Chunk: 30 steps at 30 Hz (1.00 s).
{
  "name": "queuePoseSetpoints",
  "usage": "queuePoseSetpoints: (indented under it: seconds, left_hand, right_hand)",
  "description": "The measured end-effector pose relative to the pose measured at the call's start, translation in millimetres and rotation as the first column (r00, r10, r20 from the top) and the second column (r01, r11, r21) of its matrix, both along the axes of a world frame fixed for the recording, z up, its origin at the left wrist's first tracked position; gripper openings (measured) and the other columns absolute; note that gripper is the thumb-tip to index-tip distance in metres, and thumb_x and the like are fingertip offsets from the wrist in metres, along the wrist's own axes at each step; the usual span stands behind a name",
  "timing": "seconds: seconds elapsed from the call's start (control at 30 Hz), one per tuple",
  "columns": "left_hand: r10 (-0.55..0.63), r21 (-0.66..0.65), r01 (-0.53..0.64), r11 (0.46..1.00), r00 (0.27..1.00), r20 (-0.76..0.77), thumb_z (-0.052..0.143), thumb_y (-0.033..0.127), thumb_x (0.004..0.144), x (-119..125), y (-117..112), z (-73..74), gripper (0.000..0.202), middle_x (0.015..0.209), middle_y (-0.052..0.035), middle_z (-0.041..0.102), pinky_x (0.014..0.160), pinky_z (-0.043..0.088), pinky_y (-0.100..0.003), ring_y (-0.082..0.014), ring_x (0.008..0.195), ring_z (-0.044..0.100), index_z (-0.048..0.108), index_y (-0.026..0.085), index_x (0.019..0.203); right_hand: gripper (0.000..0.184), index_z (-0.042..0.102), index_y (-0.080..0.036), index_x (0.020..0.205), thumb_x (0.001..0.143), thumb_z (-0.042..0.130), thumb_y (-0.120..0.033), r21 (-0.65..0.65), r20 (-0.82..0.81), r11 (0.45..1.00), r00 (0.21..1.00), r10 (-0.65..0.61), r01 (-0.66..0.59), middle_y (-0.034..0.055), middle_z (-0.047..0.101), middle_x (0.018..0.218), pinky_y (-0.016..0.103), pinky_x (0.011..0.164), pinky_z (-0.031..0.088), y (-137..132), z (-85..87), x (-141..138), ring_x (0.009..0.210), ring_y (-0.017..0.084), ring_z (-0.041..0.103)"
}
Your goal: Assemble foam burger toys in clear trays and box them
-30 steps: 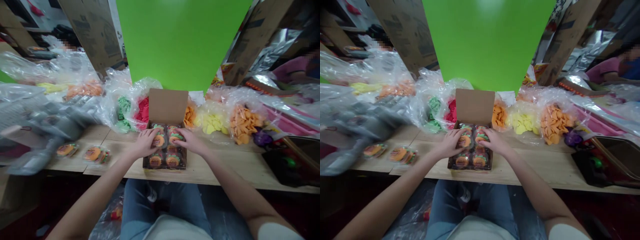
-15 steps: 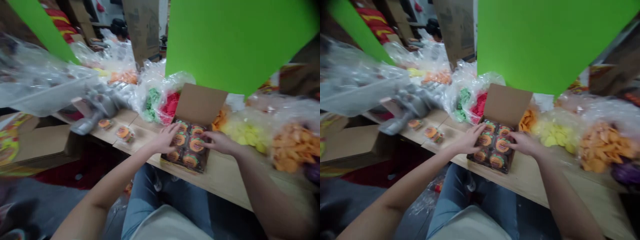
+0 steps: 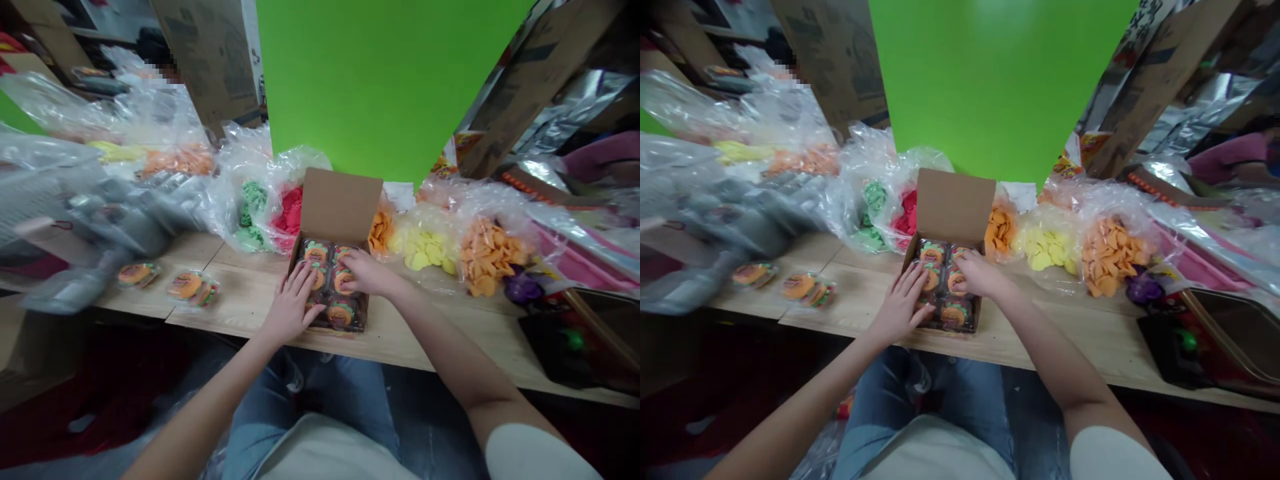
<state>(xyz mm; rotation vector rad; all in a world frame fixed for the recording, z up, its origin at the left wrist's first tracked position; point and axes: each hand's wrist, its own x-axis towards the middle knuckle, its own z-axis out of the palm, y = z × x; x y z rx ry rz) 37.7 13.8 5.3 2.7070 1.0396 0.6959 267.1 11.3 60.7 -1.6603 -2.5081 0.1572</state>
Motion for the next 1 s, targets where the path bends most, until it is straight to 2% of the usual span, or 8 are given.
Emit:
queuePoseSetpoints:
  seconds: [0.2,0.33,0.43,0.5,0.53,0.67,0.83,1.0]
  left_hand:
    - [0.001,-0.017,-0.001,1.0,1.0,-0.013,0.047,0.046,0.081,-0.2,-7.3,-5.8,0.072,0.148,-0.0123,0.015,0.106,0.013,-0.049,-0.0291,0.135,0.008,0.017,0.02,0.14]
    - [0.313,0.04,-0.326,0.944,0.93,0.195,0.041,0.037,0.085,-58.2,4.2,-0.3,0.058,0.146,-0.0128,0.016,0.105,0.021,-0.045,-0.0261,0.135,0.011,0.021,0.021,0.137]
    - [0.712,0.032,-0.739,0.673,0.66,0.239,0.032,0.032,0.088,-144.8,34.2,10.2,0.044,0.136,-0.013,0.033,0.104,0.024,-0.041,-0.0228,0.129,0.027,0.031,0.019,0.13]
    - [0.904,-0.024,-0.904,0.428,0.428,0.002,0.027,0.031,0.088,-206.5,60.0,15.4,0.046,0.131,-0.0153,0.037,0.102,0.025,-0.04,-0.0237,0.125,0.03,0.03,0.013,0.13]
    - [0.916,-0.051,-0.918,0.393,0.396,-0.066,0.031,0.031,0.086,-232.8,73.9,15.5,0.047,0.127,-0.0173,0.041,0.1,0.027,-0.04,-0.0263,0.122,0.033,0.033,0.01,0.129]
    - [0.87,-0.155,-0.907,0.391,0.419,-0.261,0.05,0.044,0.075,-286.8,125.2,-3.6,0.059,0.116,-0.0188,0.048,0.09,0.035,-0.043,-0.0339,0.111,0.044,0.042,0.015,0.125]
    - [0.848,-0.164,-0.908,0.386,0.419,-0.324,0.047,0.056,0.072,-286.1,149.0,-32.2,0.065,0.124,-0.0203,0.037,0.086,0.035,-0.05,-0.0416,0.114,0.037,0.038,0.024,0.129]
    - [0.833,-0.165,-0.895,0.415,0.446,-0.328,0.042,0.06,0.073,-283.1,142.9,-41.4,0.067,0.122,-0.0182,0.037,0.088,0.035,-0.042,-0.0338,0.109,0.044,0.036,0.02,0.127]
  right_hand:
    - [0.051,0.049,-0.013,0.118,0.074,0.063,-0.032,-0.01,0.005,1.0,1.0,-0.016,0.016,0.0151,0.052,0.115,0.039,0.088,0.04,-5.2,-3.5,-0.1,0.104,0.026,0.048]
    - [0.05,0.04,-0.019,0.127,0.083,0.049,-0.04,0.142,-0.141,0.986,0.988,-0.07,0.09,0.0124,0.054,0.112,0.043,0.085,0.042,-26.0,2.7,22.4,0.102,0.026,0.051]
    - [0.035,0.047,-0.028,0.118,0.085,0.044,-0.04,0.165,-0.263,0.983,0.964,-0.04,0.086,0.0095,0.055,0.11,0.045,0.083,0.044,-30.6,-0.8,44.8,0.101,0.026,0.053]
    - [0.027,0.051,-0.035,0.11,0.084,0.044,-0.04,0.148,-0.29,0.988,0.957,0.0,0.044,0.0078,0.057,0.107,0.043,0.081,0.046,-29.1,-2.2,46.6,0.098,0.025,0.055]
    - [0.024,0.052,-0.037,0.108,0.085,0.044,-0.038,0.143,-0.297,0.989,0.955,0.02,0.023,0.0074,0.058,0.107,0.041,0.08,0.046,-28.1,-1.2,41.8,0.098,0.024,0.055]
    - [0.025,0.052,-0.037,0.109,0.086,0.043,-0.031,0.15,-0.328,0.986,0.938,0.113,-0.067,0.0062,0.058,0.109,0.039,0.083,0.046,-20.0,15.1,-4.2,0.101,0.022,0.054]
    - [0.023,0.056,-0.028,0.105,0.088,0.041,-0.03,0.087,-0.33,0.97,0.912,0.245,-0.229,0.0059,0.058,0.107,0.039,0.087,0.044,12.5,34.6,-90.2,0.103,0.021,0.053]
    - [0.067,0.038,-0.016,0.128,0.074,0.058,-0.051,0.036,-0.287,0.96,0.918,0.275,-0.277,0.0147,0.049,0.121,0.043,0.094,0.035,69.8,0.3,-227.2,0.113,0.029,0.043]
